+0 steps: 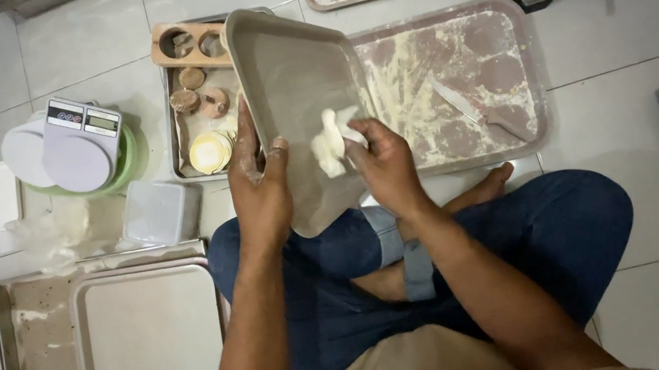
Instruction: Cleaning a laptop, a plastic box, and baking trays by wiping them with a cloth to remove flour.
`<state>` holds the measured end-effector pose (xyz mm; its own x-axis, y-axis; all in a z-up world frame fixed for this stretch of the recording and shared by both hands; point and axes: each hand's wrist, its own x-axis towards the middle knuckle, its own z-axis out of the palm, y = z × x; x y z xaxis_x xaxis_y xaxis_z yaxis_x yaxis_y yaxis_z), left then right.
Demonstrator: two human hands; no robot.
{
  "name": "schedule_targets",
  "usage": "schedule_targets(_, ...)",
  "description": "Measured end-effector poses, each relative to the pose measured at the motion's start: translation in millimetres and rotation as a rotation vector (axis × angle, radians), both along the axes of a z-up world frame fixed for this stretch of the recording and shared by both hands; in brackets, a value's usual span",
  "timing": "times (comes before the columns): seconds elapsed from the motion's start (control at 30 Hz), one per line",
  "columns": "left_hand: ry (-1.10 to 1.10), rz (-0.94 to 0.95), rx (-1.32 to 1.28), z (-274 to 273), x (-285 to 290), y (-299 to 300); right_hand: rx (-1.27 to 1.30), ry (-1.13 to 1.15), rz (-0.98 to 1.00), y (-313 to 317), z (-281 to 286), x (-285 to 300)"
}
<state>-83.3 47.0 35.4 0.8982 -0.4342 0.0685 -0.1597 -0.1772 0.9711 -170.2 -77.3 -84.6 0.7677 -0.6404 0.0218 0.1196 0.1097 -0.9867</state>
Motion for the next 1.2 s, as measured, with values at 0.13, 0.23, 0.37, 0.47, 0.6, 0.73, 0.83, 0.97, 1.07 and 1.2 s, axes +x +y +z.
schedule_targets(0.13,-0.026,-0.001,0.024,0,-2,-4,-0.028,-0.13,-0.027,8,35,33)
schedule_targets(0.23,-0.058,-0.029,0.044,-3,-2,-4,0.03,-0.175,0.084,22,47,39)
schedule_targets(0.37,-0.101,-0.01,0.082,-3,-3,-4,-0.148,-0.112,0.195,40,28,15)
schedule_targets(0.47,-0.164,-0.008,0.112,-10,0,-5,-0.133,-0.128,0.311,38,-5,-5)
schedule_targets(0.6,-0.198,-0.045,0.094,-6,-1,-2,-0.077,-0.155,0.414,9,-75,-16)
schedule_targets(0.73,-0.182,-0.061,0.035,-9,-6,0,-0.425,0.273,0.206,-43,-119,-7)
schedule_targets(0.83,-0.174,-0.058,0.019,-7,-6,-1,-0.427,0.345,0.005,-45,-92,8)
schedule_targets(0.97,-0.148,-0.076,0.007,-13,-5,-3,-0.317,-0.058,0.009,2,15,20)
schedule_targets(1.07,-0.156,-0.089,0.037,-15,-7,0,-0.476,-0.207,0.027,22,34,32)
schedule_targets(1.2,-0.08,-0.075,0.007,-16,-8,7,-0.363,-0.059,-0.048,-3,-19,65)
